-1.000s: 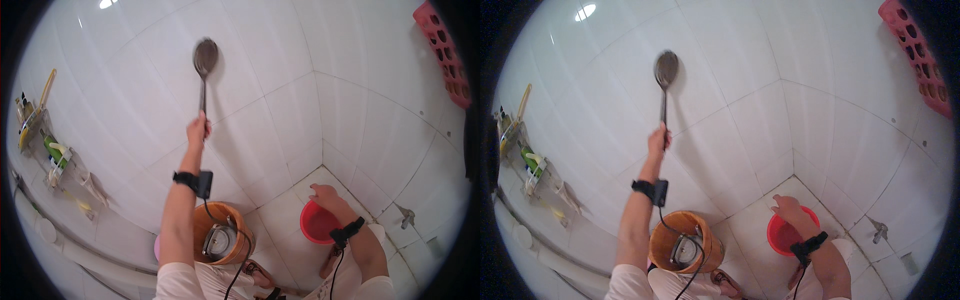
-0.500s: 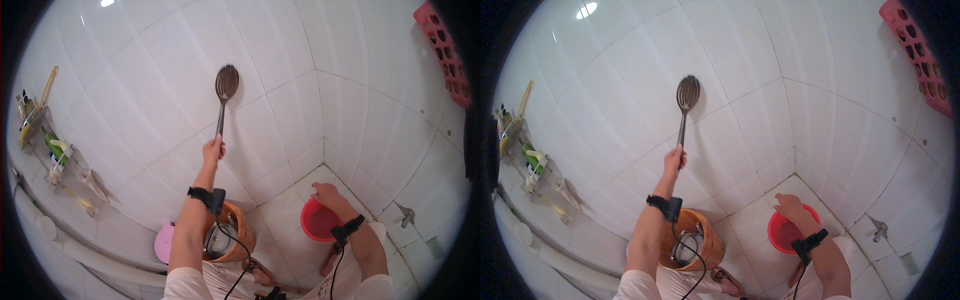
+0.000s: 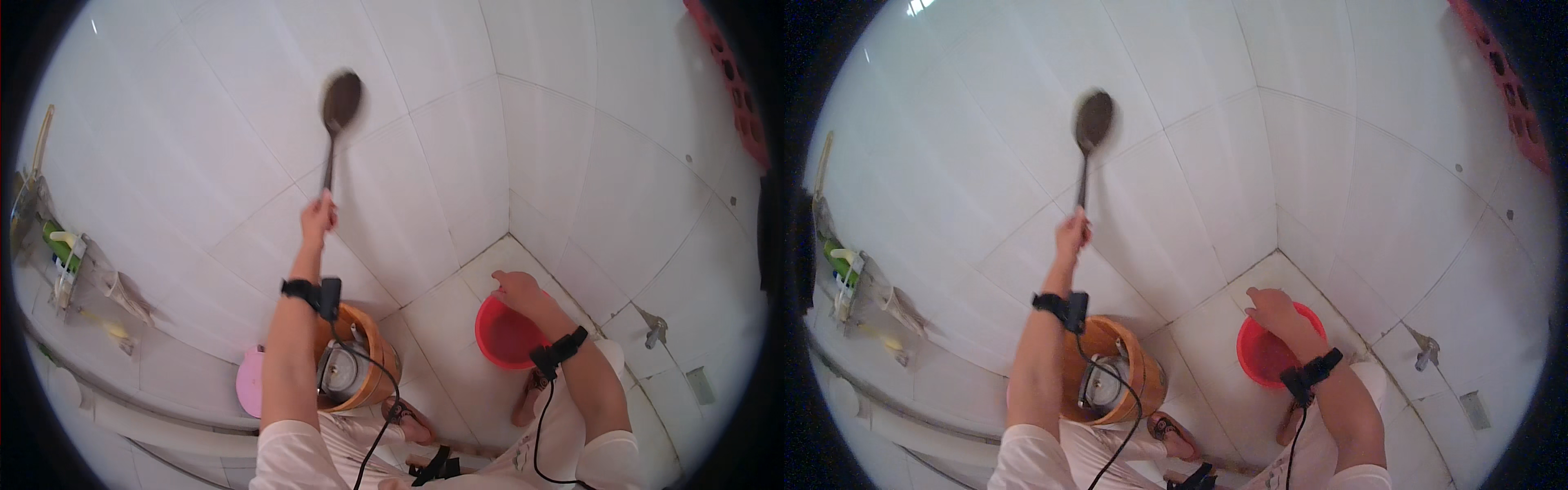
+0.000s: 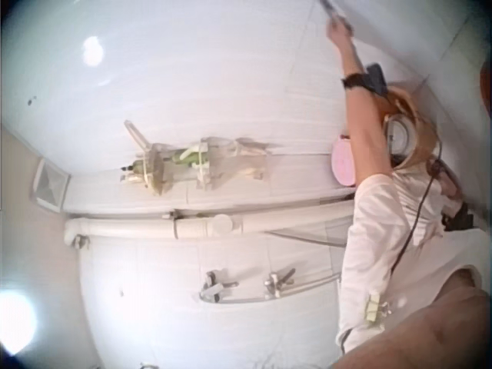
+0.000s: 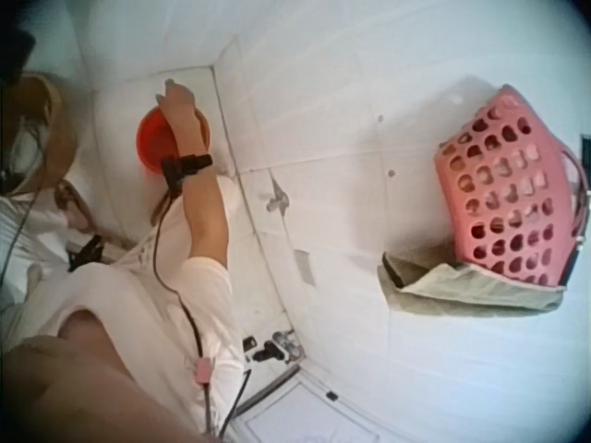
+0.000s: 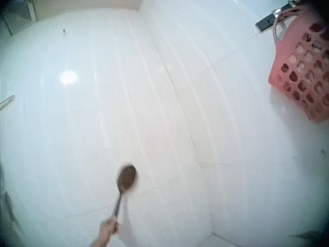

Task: The person scrubs the tiled wall using a long-handled brush, repeatedly dipping the brush into a red bucket of water.

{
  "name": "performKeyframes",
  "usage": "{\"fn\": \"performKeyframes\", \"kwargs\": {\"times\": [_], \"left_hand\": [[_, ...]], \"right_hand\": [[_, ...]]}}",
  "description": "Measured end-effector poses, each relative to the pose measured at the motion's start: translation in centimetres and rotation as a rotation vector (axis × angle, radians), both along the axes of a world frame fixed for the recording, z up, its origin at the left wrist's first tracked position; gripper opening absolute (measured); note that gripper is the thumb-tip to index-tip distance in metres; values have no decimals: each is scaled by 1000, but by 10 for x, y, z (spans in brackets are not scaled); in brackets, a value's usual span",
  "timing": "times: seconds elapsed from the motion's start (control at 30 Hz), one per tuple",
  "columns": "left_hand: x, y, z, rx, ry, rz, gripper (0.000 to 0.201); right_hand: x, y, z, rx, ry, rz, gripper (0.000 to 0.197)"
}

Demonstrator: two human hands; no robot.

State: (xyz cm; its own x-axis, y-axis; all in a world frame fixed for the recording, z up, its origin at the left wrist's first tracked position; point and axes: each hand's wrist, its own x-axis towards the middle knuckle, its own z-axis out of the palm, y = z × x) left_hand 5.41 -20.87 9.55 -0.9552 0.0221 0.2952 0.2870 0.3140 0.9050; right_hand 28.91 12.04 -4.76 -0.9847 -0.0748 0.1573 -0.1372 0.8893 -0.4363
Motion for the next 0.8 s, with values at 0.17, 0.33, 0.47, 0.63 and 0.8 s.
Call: {"fn": "performKeyframes", "kwargs": {"times": [0.17, 0.33, 0.47, 0.63, 0.8], "left_hand": [[52, -19, -176, -238, -393, -47, 45], [21, -19, -110, -521, -170, 17, 44], [-18, -23, 4, -275, 202, -2, 41], [-24, -30, 12, -288, 142, 11, 40], [-12, -63, -159, -313, -64, -55, 44]], "right_hand": [[12, 7, 6, 42, 19, -22, 34], [9, 1, 14, 46, -25, -29, 35], [5, -5, 26, 48, 40, 5, 30], [3, -6, 25, 51, 51, 16, 29], [9, -1, 26, 66, -74, -8, 33]]}}
